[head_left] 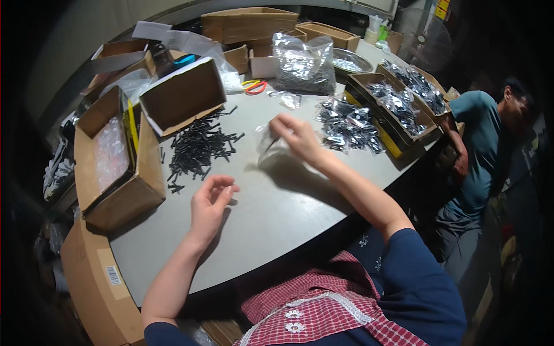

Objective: The person is manually assembling small black plastic components into metal rings or housings and then placing them into small plastic bags.

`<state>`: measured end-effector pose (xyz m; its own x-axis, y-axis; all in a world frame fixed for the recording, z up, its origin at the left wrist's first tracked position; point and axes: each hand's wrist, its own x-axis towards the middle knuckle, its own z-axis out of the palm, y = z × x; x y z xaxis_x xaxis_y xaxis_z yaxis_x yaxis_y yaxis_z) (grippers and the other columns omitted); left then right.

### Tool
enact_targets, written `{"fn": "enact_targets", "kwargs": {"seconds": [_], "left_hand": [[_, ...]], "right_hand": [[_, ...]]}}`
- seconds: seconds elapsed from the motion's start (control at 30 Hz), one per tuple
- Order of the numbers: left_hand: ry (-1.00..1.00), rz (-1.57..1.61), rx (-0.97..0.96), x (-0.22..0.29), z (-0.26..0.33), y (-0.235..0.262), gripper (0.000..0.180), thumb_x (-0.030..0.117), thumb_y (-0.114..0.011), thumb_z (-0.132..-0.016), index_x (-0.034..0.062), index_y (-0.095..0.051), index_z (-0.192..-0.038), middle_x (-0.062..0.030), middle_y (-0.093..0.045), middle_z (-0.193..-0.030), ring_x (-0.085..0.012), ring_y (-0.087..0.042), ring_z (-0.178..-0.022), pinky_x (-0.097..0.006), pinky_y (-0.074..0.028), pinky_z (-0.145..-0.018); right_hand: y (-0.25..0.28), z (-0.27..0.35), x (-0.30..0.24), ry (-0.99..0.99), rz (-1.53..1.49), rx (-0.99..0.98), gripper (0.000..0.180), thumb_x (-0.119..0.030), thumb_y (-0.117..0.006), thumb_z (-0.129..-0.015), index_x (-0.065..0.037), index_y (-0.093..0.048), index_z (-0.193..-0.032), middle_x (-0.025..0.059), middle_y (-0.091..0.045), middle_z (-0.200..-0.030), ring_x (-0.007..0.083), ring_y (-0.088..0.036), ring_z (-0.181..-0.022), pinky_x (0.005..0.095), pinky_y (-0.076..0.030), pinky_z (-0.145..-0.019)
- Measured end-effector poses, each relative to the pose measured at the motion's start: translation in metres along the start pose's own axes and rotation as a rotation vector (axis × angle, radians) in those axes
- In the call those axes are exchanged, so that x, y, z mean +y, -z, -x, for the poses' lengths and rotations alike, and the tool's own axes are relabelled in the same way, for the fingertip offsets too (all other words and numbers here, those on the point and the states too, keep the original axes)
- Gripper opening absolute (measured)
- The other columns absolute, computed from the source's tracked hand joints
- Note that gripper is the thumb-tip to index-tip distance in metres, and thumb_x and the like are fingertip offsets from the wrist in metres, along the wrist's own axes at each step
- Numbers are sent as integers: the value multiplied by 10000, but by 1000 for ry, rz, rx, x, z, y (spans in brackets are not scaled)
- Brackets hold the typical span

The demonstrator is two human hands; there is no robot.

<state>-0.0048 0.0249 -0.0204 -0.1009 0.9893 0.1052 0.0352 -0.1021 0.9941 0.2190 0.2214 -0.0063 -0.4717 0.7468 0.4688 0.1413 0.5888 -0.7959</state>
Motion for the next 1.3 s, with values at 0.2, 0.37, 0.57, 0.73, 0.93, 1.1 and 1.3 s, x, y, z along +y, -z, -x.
{"fn": "enact_targets", "kwargs": {"seconds": [0.2, 0.37, 0.57, 0.73, 0.93, 1.1, 1.3], "left_hand": [[-99, -97, 7, 12, 8, -4, 483, 85, -735, -927, 8, -559, -1371, -101, -633, -1276, -154, -635, -1089, -293, -552, -906], [-82, -185, -1, 6, 0, -6, 193, 40, -647, -1009, -4, -634, -1197, -8, -711, -869, -48, -656, -755, -181, -501, -669], [-48, -85, 82, -8, 4, 24, 196, 182, -593, -1077, 8, -658, -1142, -50, -719, -913, -86, -678, -753, -224, -530, -685], [85, 100, 121, -1, -18, 5, 290, 298, -571, -1073, 27, -667, -1110, -60, -731, -973, -138, -708, -859, -276, -571, -718], [31, -178, 59, -1, -17, 27, 226, 199, -626, -1035, 9, -694, -1135, -118, -731, -1120, -169, -705, -1000, -288, -553, -814], [-461, -750, 308, 19, -6, 25, 373, 107, -729, -897, 18, -673, -1254, -167, -634, -1329, -300, -564, -1310, -423, -455, -1068], [-973, -1203, 45, 31, 9, -13, 637, 96, -809, -749, 141, -650, -1364, -167, -460, -1523, -385, -412, -1407, -493, -395, -1149]], "right_hand": [[-64, 49, -38, 267, 24, -269, 170, -205, -656, -990, -39, -680, -1017, 190, -703, -869, 405, -680, -798, 442, -541, -702], [-65, 56, -35, 147, -49, -361, 310, -321, -642, -1019, -27, -666, -1115, 236, -692, -871, 383, -676, -771, 435, -520, -673], [-70, 49, -42, 58, -274, -541, 387, -250, -739, -914, 12, -653, -1186, 143, -708, -950, 200, -657, -881, 368, -533, -787], [-35, 35, -19, -315, -254, -276, 295, -131, -711, -886, 6, -692, -1146, 78, -706, -986, 161, -651, -913, 324, -541, -823], [-1, 15, -3, -340, -546, -88, 168, -141, -731, -947, -23, -718, -1065, 40, -696, -886, 104, -638, -780, 263, -482, -681], [-24, 26, -31, -309, -568, -83, 169, -180, -691, -1001, -35, -687, -1089, 30, -696, -775, 72, -632, -591, 216, -417, -469], [-47, 43, -31, -459, -683, -277, 205, -220, -686, -1005, -49, -675, -1118, 0, -659, -732, 44, -575, -587, 210, -412, -491]]}}
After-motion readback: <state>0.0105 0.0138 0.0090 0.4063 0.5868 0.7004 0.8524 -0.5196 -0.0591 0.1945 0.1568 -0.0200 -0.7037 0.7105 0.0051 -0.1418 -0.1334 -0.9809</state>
